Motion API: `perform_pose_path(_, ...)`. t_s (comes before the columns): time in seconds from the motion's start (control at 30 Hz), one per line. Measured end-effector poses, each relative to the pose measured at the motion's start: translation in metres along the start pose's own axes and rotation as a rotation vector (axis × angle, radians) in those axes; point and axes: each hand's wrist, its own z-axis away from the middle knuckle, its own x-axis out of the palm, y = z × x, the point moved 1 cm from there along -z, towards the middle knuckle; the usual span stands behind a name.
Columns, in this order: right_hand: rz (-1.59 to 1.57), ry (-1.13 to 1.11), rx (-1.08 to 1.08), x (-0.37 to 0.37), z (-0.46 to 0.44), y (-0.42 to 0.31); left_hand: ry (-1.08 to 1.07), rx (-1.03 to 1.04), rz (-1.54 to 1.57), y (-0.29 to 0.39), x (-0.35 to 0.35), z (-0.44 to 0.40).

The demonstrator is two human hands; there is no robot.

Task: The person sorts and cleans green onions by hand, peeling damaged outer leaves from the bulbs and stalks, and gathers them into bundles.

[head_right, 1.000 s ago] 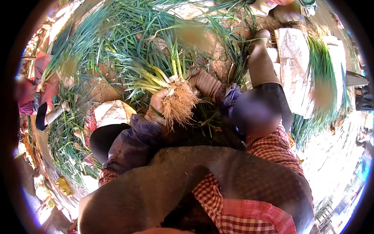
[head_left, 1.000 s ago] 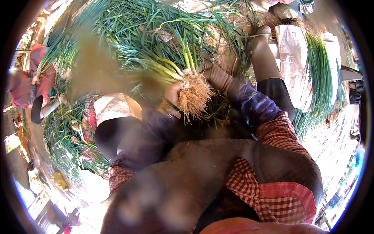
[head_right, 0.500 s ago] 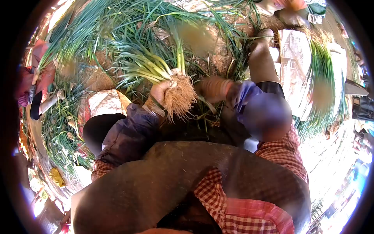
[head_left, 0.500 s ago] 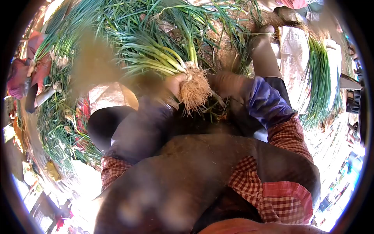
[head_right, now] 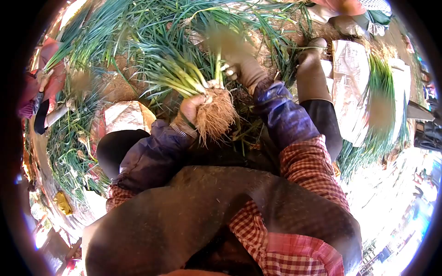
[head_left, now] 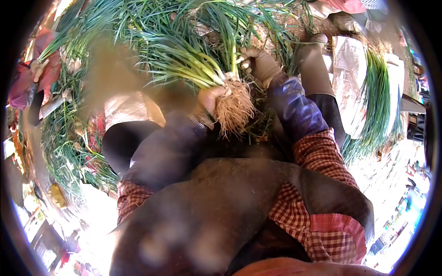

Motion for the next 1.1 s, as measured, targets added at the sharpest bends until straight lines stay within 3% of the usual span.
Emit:
perform_pose_path(0.13,0.244,0.09,-0.142,-0.007,0.058,-0.003,0.052,-0.075,0.172,0.007,0.006,0.002)
perform_pose_path(0.23,0.149,-0.09,-0.371,-0.015,0.091,0.0,0.039,-0.059,0.097,0.009,0.016,0.004)
perform_pose_path(0.37,0.28,-0.078,-0.332,-0.015,0.124,-0.011,-0.023,-0.025,0.227,0.009,0.021,0.002)
perform_pose_path(0.43,-0.126,-0.046,-0.542,-0.028,0.136,-0.024,-0.093,-0.01,0.221,0.011,0.015,0.001)
perform_pose_path(0.5,-0.245,-0.093,-0.696,-0.044,0.126,-0.044,-0.163,-0.036,0.268,0.011,-0.003,-0.004)
perform_pose_path(0.53,-0.146,0.075,-0.65,-0.046,0.123,-0.049,-0.197,-0.133,0.305,0.012,-0.006,-0.004)
perform_pose_path(0.57,-0.07,0.07,-0.533,-0.044,0.117,-0.046,-0.231,-0.236,0.339,0.011,-0.008,-0.004)
perform_pose_path(0.6,0.097,-0.055,-0.33,-0.045,0.091,-0.028,-0.038,-0.051,0.078,0.006,0.003,-0.002)
perform_pose_path(0.63,0.263,-0.187,-0.118,-0.04,0.067,-0.009,-0.037,-0.057,0.078,0.005,0.002,-0.002)
perform_pose_path(0.7,0.508,-0.181,-0.041,-0.012,0.066,0.004,-0.119,-0.263,0.168,0.004,0.001,-0.005)
perform_pose_path(0.73,0.504,-0.184,-0.042,-0.014,0.054,0.015,-0.005,-0.052,-0.058,-0.002,-0.005,-0.006)
perform_pose_path(0.8,0.658,-0.359,-0.549,-0.005,0.033,0.027,0.055,-0.063,-0.168,-0.011,-0.015,-0.009)
perform_pose_path(0.83,0.654,-0.356,-0.551,-0.002,0.037,0.024,0.113,-0.079,-0.27,-0.014,-0.02,-0.01)
perform_pose_path(0.9,0.665,-0.284,-0.286,0.003,0.055,0.008,0.117,-0.035,-0.287,-0.011,-0.017,-0.009)
perform_pose_path(0.93,0.563,-0.382,-0.185,0.0,0.062,0.001,0.116,-0.14,-0.156,-0.002,0.001,0.0)
perform_pose_path(0.97,0.562,-0.381,-0.19,-0.006,0.063,-0.002,0.115,-0.242,-0.026,0.007,0.015,0.008)
perform_pose_path(1.03,0.321,-0.371,-0.292,-0.014,0.06,-0.008,0.108,-0.235,-0.123,0.012,0.023,0.011)
perform_pose_path(1.1,0.453,-0.248,-0.351,-0.015,0.048,-0.006,0.113,-0.207,-0.21,0.007,0.018,0.009)
